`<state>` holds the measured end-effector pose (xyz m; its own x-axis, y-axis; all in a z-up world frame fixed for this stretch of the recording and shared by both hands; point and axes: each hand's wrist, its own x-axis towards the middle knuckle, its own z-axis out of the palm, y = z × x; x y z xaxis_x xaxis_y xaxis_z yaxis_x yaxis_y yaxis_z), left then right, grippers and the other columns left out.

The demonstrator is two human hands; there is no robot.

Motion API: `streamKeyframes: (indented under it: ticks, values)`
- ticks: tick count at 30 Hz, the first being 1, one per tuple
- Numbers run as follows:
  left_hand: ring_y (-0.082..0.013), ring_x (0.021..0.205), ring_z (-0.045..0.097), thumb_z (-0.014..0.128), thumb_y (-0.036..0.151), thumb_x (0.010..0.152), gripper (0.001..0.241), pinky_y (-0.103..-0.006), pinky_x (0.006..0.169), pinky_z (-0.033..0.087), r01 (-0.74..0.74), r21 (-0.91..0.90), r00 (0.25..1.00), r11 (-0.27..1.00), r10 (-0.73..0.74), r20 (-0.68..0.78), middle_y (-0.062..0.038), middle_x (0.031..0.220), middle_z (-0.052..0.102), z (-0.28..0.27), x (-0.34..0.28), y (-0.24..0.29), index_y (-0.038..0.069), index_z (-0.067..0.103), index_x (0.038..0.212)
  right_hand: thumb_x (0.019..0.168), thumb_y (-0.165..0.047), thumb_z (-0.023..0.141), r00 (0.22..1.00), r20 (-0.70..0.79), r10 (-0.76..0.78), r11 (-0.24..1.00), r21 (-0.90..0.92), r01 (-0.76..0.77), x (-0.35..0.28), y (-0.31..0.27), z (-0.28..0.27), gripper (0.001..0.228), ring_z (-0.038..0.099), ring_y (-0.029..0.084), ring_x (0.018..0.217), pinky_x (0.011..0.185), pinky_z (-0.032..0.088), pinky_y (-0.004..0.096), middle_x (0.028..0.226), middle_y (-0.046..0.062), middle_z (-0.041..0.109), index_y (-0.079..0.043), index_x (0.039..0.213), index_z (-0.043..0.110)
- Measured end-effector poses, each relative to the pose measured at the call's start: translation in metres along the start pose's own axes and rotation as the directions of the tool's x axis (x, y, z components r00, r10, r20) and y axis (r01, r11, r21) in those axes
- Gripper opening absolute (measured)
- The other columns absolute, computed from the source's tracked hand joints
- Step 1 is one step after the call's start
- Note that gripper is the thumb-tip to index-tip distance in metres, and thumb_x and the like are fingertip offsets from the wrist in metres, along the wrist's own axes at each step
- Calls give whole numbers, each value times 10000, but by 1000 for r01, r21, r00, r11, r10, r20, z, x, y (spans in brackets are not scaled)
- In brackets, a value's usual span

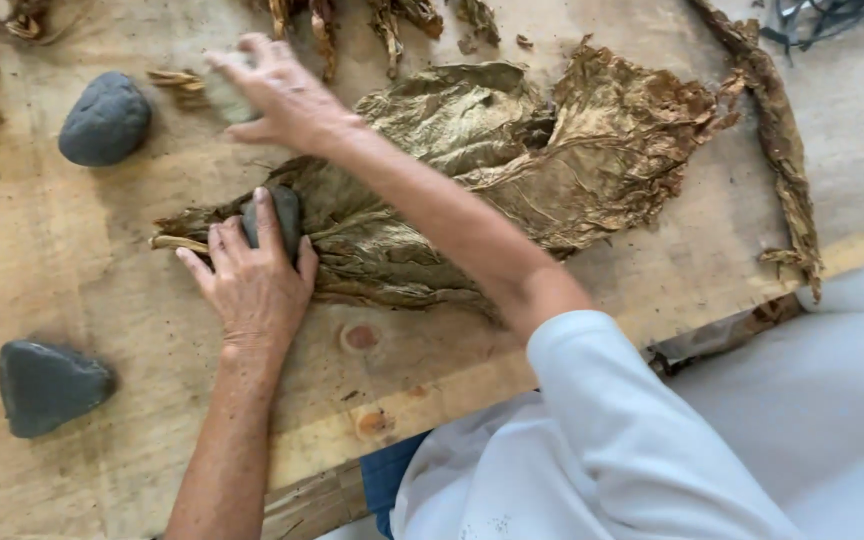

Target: Spreading out and smoothing large dried tobacco leaves on a wooden workbench using hands and stones as weights.

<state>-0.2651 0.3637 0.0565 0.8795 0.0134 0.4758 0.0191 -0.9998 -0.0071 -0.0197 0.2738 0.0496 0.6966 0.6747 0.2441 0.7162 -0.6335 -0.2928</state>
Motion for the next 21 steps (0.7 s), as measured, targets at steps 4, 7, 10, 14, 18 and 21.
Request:
streamKeyframes:
  ticks: [4, 7, 10, 14, 18, 21]
  values:
    - [-396, 1164, 623, 715, 504, 898, 754, -719, 985, 409, 3, 14, 1000, 1000, -3, -17, -206, 1231, 681, 5, 0, 0, 145, 614, 1553, 891, -478, 934, 980, -64, 189, 982, 43, -187, -93, 34, -115, 851, 501, 361, 1300, 1061, 529, 532, 1504, 238, 405, -203, 1513, 422]
    - [-406, 1156, 629, 706, 481, 919, 737, -726, 983, 402, -7, 19, 1000, 1000, 8, -21, -216, 1236, 676, 6, 0, 1, 132, 619, 1562, 924, -571, 814, 945, -169, 279, 956, -46, -291, -166, 93, -170, 749, 583, 323, 1160, 982, 552, 449, 1413, 253, 522, -185, 1481, 494]
    - [-417, 1130, 637, 712, 458, 929, 727, -737, 972, 403, -25, 17, 999, 1000, 25, -24, -225, 1216, 667, 4, -1, 0, 104, 628, 1558, 854, -416, 911, 845, -253, 471, 882, 117, -457, -220, 126, -212, 763, 603, 241, 1089, 1006, 583, 340, 1284, 178, 552, -2, 1384, 551]
    - [-408, 1096, 632, 726, 454, 934, 737, -731, 971, 411, -38, 23, 999, 999, 39, -29, -225, 1223, 658, 2, -1, -1, 102, 619, 1573, 896, -406, 987, 787, -368, 495, 853, 34, -521, -278, 222, -204, 822, 565, 350, 1221, 1063, 505, 490, 1328, 259, 540, 50, 1420, 547]
    - [-424, 1084, 643, 721, 457, 948, 730, -726, 974, 414, -38, 10, 999, 999, 38, -32, -238, 1224, 664, 5, 1, -1, 100, 614, 1576, 877, -388, 981, 706, -346, 618, 776, 121, -619, -286, 256, -184, 889, 517, 337, 1256, 1119, 462, 491, 1302, 227, 470, 1, 1488, 466]
    - [-459, 1111, 635, 737, 438, 971, 726, -739, 978, 402, -46, -15, 999, 999, 47, 14, -266, 1244, 646, -5, 0, -1, 74, 583, 1580, 879, -479, 953, 769, -325, 550, 821, 46, -568, -283, 276, -160, 879, 490, 424, 1289, 1098, 433, 545, 1380, 269, 451, -22, 1484, 508]
